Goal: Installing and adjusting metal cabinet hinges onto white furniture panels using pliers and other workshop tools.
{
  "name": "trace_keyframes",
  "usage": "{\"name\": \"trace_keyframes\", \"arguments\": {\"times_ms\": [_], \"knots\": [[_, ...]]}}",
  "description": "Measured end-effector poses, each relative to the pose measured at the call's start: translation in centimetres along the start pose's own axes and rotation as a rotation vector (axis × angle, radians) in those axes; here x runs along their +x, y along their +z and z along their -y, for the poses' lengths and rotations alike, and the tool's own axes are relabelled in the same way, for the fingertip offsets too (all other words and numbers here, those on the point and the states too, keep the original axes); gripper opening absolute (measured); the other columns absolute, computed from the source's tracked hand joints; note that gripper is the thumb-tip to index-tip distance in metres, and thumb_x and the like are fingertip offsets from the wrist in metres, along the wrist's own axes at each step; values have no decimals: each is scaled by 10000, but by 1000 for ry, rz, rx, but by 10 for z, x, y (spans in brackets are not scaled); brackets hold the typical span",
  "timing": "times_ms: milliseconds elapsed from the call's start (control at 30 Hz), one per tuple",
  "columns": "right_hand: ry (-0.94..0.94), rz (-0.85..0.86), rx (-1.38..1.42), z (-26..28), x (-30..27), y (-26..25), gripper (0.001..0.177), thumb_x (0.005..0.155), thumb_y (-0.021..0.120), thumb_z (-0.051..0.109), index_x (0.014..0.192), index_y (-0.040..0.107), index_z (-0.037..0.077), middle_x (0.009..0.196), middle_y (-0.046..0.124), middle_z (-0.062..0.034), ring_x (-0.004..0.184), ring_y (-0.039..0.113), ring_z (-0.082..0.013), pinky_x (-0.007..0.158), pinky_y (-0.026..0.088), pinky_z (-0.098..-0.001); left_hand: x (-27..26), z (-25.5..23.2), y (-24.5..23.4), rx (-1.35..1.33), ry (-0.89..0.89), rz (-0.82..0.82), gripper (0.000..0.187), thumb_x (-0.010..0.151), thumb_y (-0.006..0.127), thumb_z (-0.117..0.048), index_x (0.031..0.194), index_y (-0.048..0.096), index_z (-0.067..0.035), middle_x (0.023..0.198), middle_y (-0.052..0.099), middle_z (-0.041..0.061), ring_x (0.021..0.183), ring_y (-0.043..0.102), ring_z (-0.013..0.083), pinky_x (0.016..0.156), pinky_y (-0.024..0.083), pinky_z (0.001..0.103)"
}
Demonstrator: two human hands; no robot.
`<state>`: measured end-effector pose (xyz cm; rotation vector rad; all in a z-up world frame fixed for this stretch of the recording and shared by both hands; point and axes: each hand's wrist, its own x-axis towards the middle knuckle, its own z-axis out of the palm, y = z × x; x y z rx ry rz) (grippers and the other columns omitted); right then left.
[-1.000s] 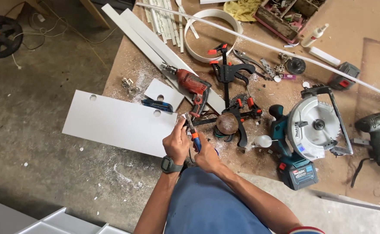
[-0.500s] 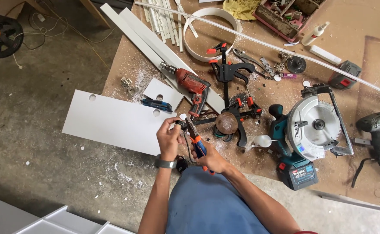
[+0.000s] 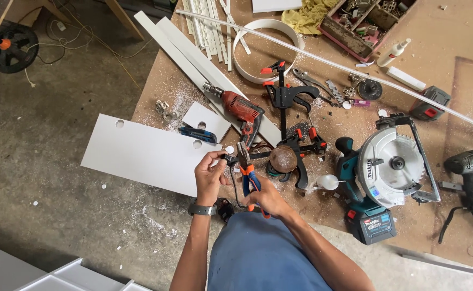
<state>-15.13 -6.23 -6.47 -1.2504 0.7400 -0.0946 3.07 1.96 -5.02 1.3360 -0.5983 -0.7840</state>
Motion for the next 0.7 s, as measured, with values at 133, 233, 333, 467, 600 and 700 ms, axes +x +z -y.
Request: {"name": "trace_keyframes", "arguments": {"times_ms": [133, 233, 333, 467, 600, 700], "knots": [[-26, -111, -151, 19, -6, 5, 609, 761, 750, 45, 1332, 540, 32, 759, 600, -55, 631, 624, -170, 564, 527, -345, 1, -10, 7, 7, -31, 1, 215, 973, 682, -146, 1142, 700, -15, 937, 676, 31, 467, 524, 23, 426, 492, 194], [-75, -149, -178, 13, -4, 6, 594, 802, 648, 6, 1382, 522, 31, 861, 612, -101, 680, 647, -182, 600, 541, -338, 2, -8, 12, -27, -58, -22, 211, 955, 695, -138, 1122, 688, -10, 909, 687, 42, 460, 526, 25, 418, 494, 200], [-165, -148, -180, -17, 7, 1, 567, 784, 579, -59, 1348, 546, -15, 1003, 599, -137, 822, 692, -175, 706, 572, -330, 1, -9, 16, -13, -51, -22, 208, 942, 718, -116, 1109, 688, 5, 887, 679, 41, 472, 514, 18, 406, 459, 196], [-148, -123, -168, 3, 0, 4, 588, 818, 620, -38, 1397, 531, 4, 1098, 578, -157, 873, 657, -213, 783, 563, -341, 4, -8, 21, 50, -57, -29, 185, 942, 720, -107, 1079, 694, 14, 853, 696, 47, 469, 523, 26, 408, 467, 203], [-178, -126, -282, 26, -9, 4, 704, 815, 650, -18, 1477, 412, 16, 1138, 585, -182, 920, 632, -260, 796, 547, -390, 8, -9, 30, 151, -59, -74, 164, 944, 722, -93, 1061, 713, 22, 769, 701, 66, 465, 552, 48, 413, 484, 215], [-162, -175, -352, 34, -11, 3, 754, 784, 626, -11, 1496, 381, 11, 1137, 608, -215, 964, 644, -313, 828, 533, -423, 11, -12, 39, 143, -34, -96, 174, 929, 714, -76, 1067, 718, 29, 803, 723, 66, 461, 568, 59, 419, 512, 225]]}}
